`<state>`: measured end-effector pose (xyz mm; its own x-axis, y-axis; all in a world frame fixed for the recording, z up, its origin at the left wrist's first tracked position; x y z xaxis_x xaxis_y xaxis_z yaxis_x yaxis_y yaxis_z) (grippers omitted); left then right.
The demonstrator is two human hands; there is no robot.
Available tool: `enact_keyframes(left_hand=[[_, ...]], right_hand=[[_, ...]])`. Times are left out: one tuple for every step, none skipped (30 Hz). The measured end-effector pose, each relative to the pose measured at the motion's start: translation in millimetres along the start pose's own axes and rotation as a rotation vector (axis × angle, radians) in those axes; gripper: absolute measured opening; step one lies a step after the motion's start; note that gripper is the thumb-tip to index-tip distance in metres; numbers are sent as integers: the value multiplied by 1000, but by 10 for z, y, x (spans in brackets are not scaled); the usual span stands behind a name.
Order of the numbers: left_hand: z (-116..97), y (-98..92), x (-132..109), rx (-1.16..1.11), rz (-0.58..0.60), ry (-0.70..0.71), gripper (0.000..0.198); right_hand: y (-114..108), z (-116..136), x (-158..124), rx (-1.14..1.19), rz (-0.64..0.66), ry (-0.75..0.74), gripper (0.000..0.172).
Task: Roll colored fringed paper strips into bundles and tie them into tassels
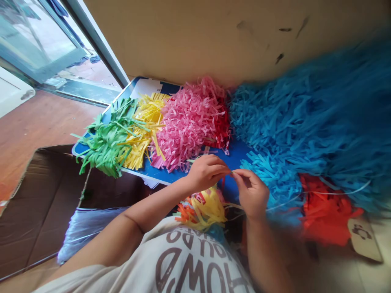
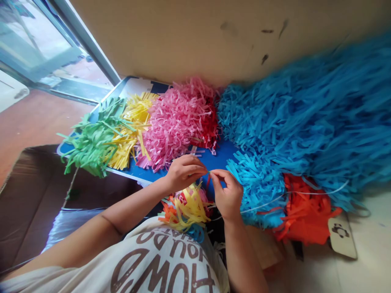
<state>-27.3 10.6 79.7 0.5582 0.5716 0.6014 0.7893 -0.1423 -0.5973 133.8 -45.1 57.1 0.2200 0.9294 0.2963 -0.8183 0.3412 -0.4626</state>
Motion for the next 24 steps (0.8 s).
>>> enact_keyframes(left_hand=[[-1,0,-1,12,-11,11,23],[0,0,-3,25,-19,19,23],[2,-1,-6,38,-24,24,22],[5,-4,-10,49,-28,28,21],[7,-9,-15,55,-35,34,20],[9,-14,-21,61,-39,40,20],[12,-19,-28,66,-41,45,20],[16,-21,-33,73,-39,46,20],[23,-20,-38,80,-32,43,21],[31,-16,-42,84,-22,35,22],[39,-12,-44,85,-12,27,23],[46,-8,-46,81,-5,21,23],[50,-6,-45,75,-2,18,23],[50,-4,-44,68,1,19,23],[49,-1,-41,62,5,22,23],[48,2,-38,61,9,22,23],[48,4,-35,63,14,20,24],[48,6,-31,66,16,18,24],[48,7,-28,68,16,17,25],[47,7,-25,70,13,19,25],[47,9,-23,70,10,23,25],[49,12,-22,70,9,26,25],[52,17,-22,69,10,26,25],[59,24,-22,67,15,21,26]], right_hand=[[3,2,-5,5,-6,4,17],[6,6,-11,8,-10,5,17],[10,10,-16,8,-14,3,16],[14,14,-22,6,-16,0,16],[18,17,-26,7,-18,-3,15],[22,20,-30,10,-20,-5,15],[25,23,-32,10,-22,-6,14],[28,27,-33,6,-23,-8,14],[30,32,-34,-2,-25,-10,14],[30,38,-33,-12,-26,-12,14],[30,43,-31,-20,-26,-13,14],[29,48,-29,-25,-27,-12,14],[27,51,-28,-25,-27,-9,15],[24,52,-26,-23,-29,-5,16],[21,52,-26,-23,-31,0,16],[19,50,-25,-24,-33,3,17],[17,46,-26,-25,-34,7,17],[17,40,-27,-26,-33,11,18],[18,32,-28,-23,-31,15,18],[19,24,-29,-18,-28,18,18],[21,16,-30,-14,-23,21,17],[22,10,-31,-11,-21,20,17],[21,6,-31,-9,-19,18,16],[20,5,-30,-10,-18,16,16]])
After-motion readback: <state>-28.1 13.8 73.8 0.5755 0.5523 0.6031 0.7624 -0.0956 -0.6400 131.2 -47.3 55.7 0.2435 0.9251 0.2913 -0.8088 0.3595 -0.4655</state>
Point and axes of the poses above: each hand's wrist, its own x-axis towards the middle knuckle, its own y-axis out of the palm, z = x × y, the point moved 5 cm from there along x, towards the middle knuckle, and after that the axes turned 3 degrees about z, right-handed, at the moved point
